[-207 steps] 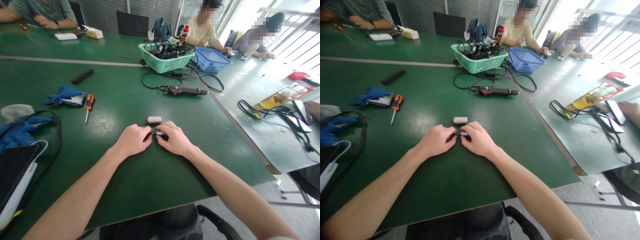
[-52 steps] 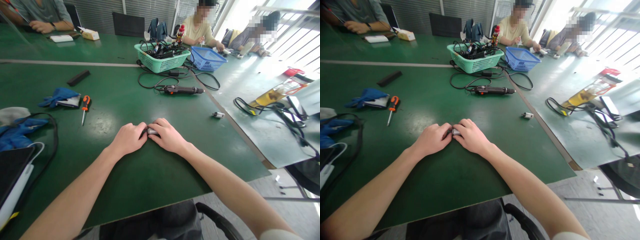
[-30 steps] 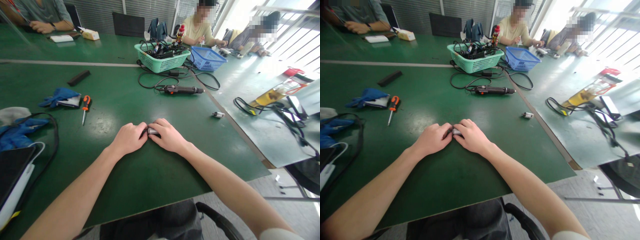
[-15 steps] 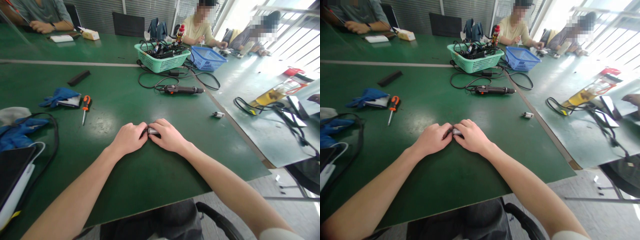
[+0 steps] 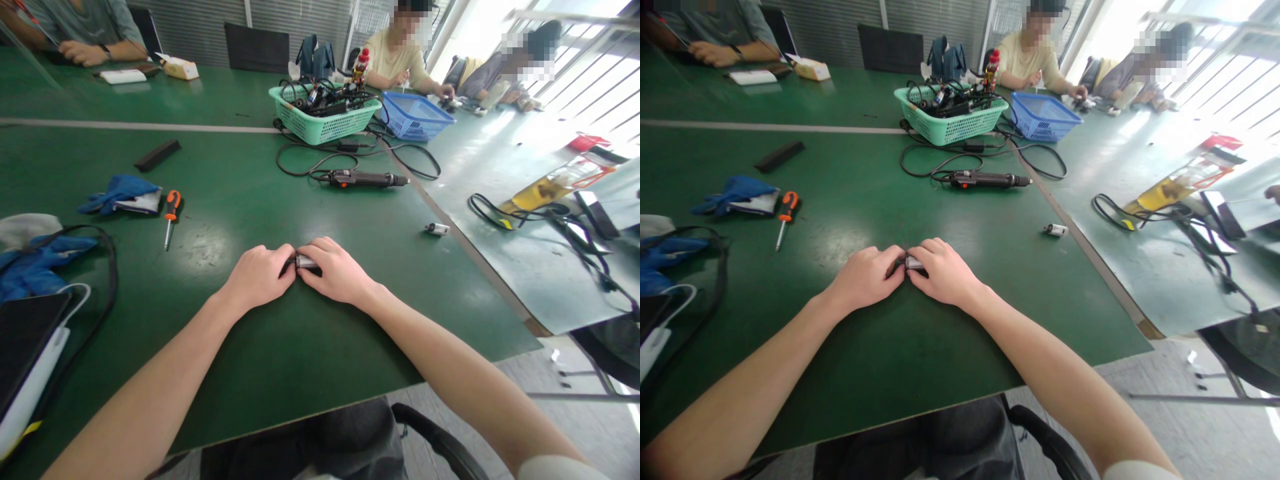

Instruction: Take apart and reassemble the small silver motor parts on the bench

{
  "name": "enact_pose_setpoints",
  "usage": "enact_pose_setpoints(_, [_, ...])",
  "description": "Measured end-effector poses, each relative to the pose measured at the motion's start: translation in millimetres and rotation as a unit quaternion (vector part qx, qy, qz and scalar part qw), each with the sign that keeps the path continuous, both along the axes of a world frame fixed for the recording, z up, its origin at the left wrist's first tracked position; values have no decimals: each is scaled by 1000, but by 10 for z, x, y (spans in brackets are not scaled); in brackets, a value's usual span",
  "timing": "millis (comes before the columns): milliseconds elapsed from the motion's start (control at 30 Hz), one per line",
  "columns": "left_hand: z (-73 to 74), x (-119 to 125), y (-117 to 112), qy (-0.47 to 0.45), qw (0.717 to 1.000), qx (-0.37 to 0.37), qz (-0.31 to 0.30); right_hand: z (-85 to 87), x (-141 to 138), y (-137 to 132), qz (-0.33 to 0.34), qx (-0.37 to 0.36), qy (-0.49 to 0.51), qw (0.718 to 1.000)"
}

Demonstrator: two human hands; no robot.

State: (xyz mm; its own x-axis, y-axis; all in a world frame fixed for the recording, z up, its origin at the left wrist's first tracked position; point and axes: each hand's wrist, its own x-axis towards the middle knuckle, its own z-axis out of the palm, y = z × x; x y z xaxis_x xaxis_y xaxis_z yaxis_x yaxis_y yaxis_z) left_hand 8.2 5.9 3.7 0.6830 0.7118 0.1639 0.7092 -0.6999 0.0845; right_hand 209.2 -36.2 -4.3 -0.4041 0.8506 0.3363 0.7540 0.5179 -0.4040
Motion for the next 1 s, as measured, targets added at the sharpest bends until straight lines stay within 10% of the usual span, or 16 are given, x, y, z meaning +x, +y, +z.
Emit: enact_pose_setpoints(1000, [20,4,-8,12,1000,1,3,-1,-6,-3,-1,-5,5,1000])
